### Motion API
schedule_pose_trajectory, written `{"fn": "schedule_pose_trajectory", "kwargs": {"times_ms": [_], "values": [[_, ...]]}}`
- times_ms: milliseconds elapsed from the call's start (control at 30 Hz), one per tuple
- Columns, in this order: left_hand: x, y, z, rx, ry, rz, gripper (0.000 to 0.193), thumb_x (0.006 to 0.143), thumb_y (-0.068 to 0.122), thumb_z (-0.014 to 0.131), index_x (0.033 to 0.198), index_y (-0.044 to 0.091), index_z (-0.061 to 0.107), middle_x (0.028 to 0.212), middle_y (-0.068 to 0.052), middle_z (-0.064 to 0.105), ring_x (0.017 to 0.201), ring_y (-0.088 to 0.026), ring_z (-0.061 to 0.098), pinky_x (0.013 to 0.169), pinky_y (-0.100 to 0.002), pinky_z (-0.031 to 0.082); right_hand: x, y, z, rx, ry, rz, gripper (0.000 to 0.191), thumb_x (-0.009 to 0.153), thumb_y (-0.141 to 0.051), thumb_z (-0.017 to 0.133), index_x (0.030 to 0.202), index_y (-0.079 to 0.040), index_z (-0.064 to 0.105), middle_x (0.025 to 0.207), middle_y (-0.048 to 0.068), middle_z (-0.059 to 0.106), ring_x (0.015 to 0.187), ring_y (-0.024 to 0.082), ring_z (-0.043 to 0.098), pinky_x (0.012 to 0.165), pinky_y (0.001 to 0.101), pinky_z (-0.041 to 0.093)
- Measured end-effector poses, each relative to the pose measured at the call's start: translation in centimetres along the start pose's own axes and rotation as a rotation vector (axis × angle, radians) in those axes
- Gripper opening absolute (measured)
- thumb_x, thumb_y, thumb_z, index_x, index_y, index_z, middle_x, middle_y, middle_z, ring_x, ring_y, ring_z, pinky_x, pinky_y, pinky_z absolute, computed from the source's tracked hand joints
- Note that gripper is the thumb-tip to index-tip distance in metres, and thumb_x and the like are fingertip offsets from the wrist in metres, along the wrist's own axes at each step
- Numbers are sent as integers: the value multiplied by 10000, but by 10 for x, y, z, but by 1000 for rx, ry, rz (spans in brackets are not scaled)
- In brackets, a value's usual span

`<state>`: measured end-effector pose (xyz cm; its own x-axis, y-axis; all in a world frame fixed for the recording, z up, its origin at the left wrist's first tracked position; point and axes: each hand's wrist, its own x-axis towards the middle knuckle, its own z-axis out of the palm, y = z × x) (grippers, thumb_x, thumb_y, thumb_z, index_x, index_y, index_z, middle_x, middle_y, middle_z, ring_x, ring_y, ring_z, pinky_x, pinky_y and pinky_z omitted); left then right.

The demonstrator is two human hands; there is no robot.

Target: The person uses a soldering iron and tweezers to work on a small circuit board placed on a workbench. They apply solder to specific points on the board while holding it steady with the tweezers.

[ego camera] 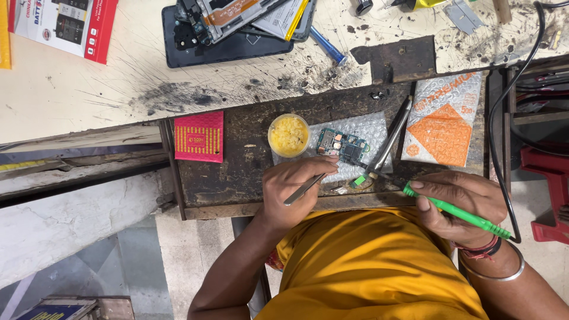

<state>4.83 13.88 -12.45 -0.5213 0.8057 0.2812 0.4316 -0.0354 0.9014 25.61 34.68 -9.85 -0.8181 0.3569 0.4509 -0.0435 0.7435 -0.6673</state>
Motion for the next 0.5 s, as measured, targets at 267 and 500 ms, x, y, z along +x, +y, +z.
{"fn": "schedule_pose_trajectory", "kwargs": {"times_ms": [267, 500], "values": [[2, -3, 8, 4, 71, 24, 212, 902, -128, 655, 1029, 32, 715, 1066, -137, 779, 1038, -245, 793, 915, -360, 690, 1, 1, 3, 30, 5, 12, 115, 944, -111, 742, 1007, -14, 751, 840, 139, 729, 716, 212, 737, 592, 256, 555], [3, -3, 9, 27, 92, 16, 180, 912, -127, 672, 989, 32, 710, 1032, -139, 782, 1007, -239, 797, 878, -343, 697, 2, 0, 1, 23, 7, 8, 126, 942, -120, 746, 1006, -12, 752, 832, 138, 729, 737, 221, 742, 590, 256, 556]]}}
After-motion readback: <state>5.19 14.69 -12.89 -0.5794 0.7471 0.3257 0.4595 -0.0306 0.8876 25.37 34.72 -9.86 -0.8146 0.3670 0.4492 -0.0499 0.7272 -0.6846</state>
